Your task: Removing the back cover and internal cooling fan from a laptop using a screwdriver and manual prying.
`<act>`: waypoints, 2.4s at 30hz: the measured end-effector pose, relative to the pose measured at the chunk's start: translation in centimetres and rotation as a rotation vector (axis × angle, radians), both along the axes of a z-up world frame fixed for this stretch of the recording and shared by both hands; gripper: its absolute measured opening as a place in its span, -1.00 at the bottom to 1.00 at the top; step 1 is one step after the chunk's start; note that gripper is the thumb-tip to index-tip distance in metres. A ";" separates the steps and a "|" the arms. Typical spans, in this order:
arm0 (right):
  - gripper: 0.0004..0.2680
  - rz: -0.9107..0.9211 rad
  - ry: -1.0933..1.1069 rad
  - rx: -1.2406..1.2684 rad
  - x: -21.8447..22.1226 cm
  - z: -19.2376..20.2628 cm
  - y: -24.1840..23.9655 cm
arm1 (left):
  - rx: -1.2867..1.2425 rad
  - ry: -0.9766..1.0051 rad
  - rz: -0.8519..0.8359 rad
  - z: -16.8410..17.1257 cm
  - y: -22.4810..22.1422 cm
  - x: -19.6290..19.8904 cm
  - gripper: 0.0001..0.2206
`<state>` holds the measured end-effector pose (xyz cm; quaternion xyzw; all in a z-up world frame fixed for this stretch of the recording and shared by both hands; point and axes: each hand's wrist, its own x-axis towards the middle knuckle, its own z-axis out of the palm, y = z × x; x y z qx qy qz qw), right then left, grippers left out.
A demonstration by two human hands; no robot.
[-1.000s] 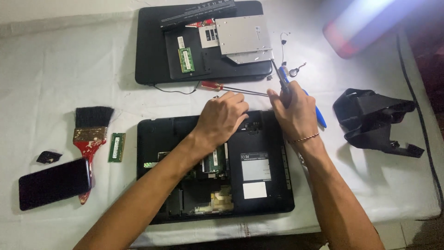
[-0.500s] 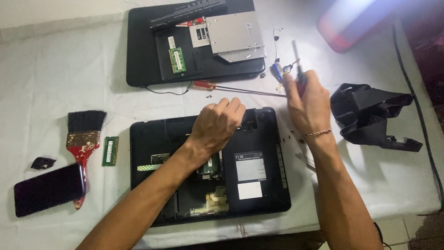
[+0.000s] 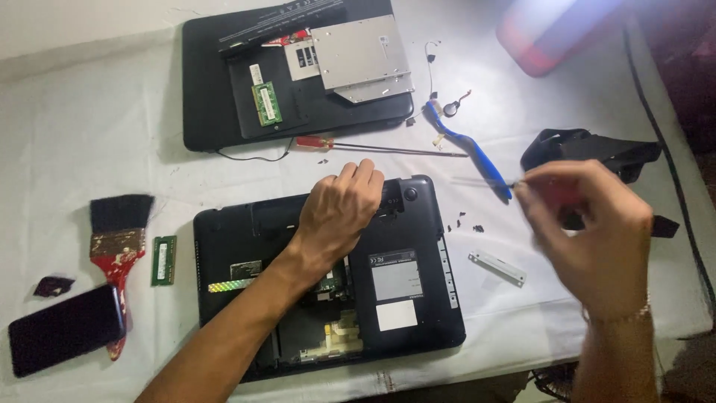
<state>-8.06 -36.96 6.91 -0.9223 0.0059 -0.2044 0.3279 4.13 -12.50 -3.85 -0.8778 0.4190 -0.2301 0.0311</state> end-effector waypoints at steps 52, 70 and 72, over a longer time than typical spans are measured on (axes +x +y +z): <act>-0.77 0.302 0.692 -0.768 3.7 1.5 3.3 | -0.046 -0.069 0.089 -1.9 -0.7 0.0 -0.72; -0.77 0.357 0.483 -0.625 3.3 1.2 2.9 | 0.005 0.028 0.091 -1.4 -0.8 0.2 -0.76; -0.81 0.536 0.411 -0.499 3.3 1.2 2.5 | -0.017 -0.014 0.092 -1.6 -0.8 0.2 -0.74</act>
